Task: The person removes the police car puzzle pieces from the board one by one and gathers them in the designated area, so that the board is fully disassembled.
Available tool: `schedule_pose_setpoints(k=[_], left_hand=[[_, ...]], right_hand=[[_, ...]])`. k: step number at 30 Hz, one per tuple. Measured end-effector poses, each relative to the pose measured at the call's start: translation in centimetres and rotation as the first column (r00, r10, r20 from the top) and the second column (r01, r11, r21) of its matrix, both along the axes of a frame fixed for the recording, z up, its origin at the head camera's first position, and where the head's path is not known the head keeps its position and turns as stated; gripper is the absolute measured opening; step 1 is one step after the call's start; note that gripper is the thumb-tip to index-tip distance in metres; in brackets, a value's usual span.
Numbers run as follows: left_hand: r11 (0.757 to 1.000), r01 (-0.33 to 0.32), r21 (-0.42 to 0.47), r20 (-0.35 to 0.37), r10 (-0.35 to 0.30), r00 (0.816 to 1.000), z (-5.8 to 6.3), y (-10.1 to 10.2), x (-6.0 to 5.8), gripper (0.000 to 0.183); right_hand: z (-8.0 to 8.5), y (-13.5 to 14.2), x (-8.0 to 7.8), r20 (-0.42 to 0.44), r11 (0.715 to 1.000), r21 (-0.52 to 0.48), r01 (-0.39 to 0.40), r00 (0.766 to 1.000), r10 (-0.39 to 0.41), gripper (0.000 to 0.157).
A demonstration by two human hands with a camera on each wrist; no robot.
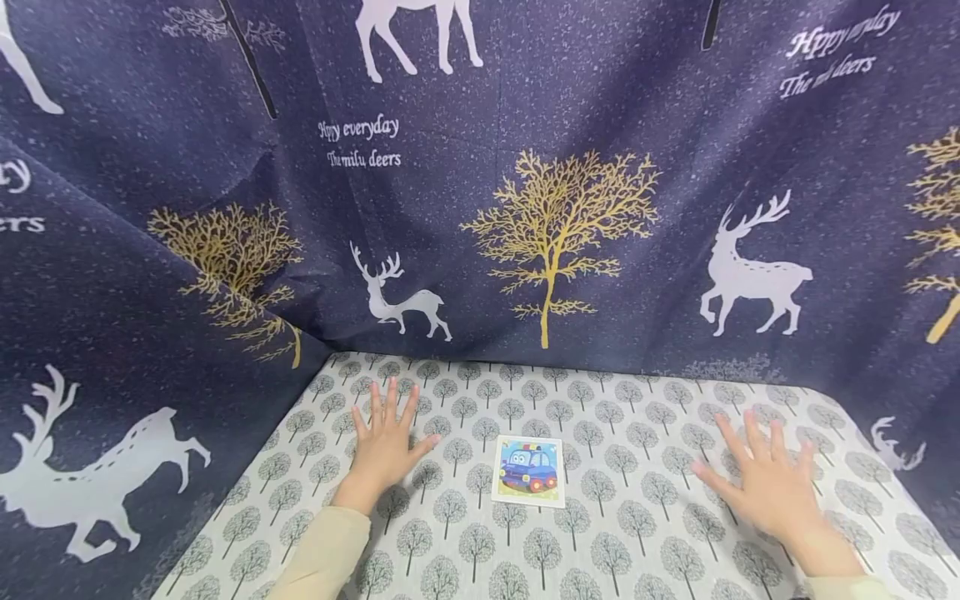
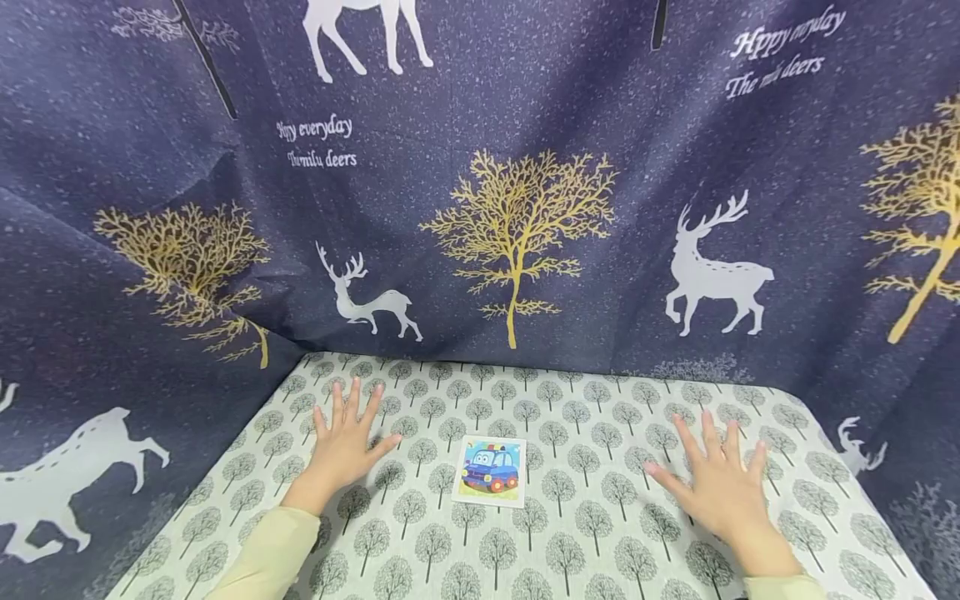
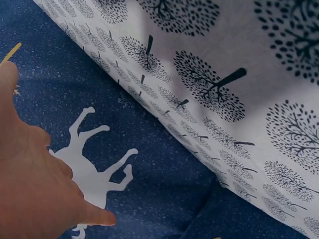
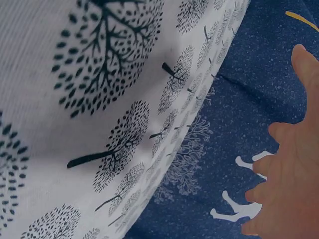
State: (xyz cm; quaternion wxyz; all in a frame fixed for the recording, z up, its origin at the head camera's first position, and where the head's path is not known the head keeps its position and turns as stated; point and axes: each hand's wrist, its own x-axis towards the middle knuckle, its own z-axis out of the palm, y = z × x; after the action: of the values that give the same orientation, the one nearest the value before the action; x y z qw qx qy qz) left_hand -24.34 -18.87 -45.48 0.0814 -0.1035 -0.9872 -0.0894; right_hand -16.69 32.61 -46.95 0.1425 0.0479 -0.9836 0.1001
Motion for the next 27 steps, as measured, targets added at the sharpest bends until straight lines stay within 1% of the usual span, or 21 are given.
schedule_pose_setpoints(k=[7,10,13,16,20,27], left_hand=[[1.0,0.001,-0.011,0.0,-0.001,1.0,0.4,0.5,0.1,0.092],[1.0,-0.003,-0.023,0.008,0.003,1.0,0.4,0.7,0.0,0.092],[1.0,-0.001,-0.011,0.013,0.001,1.0,0.4,0.9,0.1,0.091],[1.0,0.013,0.003,-0.01,-0.012,1.0,0.4,1.0,0.1,0.09],[1.0,0.018,-0.024,-0.026,-0.018,0.999,0.3,1.2,0.2,0.09],[0.999,0.032,-0.037,-0.022,-0.033,0.999,0.5,1.6,0.4,0.09]], right_hand=[[0.2,-0.5,-0.3,-0.015,1.0,0.007,-0.014,1.0,0.015,0.093],[0.4,-0.8,-0.3,-0.012,1.0,-0.014,-0.023,1.0,0.023,0.092],[0.6,-1.2,-0.4,-0.001,0.999,-0.023,-0.025,1.0,0.024,0.091],[0.8,-1.6,-0.4,0.009,0.999,-0.025,-0.024,1.0,0.024,0.09],[1.0,-2.1,-0.5,0.001,0.999,-0.027,-0.029,1.0,0.029,0.091],[1.3,-3.0,-0.8,0.005,0.997,-0.051,-0.05,0.999,0.05,0.09]])
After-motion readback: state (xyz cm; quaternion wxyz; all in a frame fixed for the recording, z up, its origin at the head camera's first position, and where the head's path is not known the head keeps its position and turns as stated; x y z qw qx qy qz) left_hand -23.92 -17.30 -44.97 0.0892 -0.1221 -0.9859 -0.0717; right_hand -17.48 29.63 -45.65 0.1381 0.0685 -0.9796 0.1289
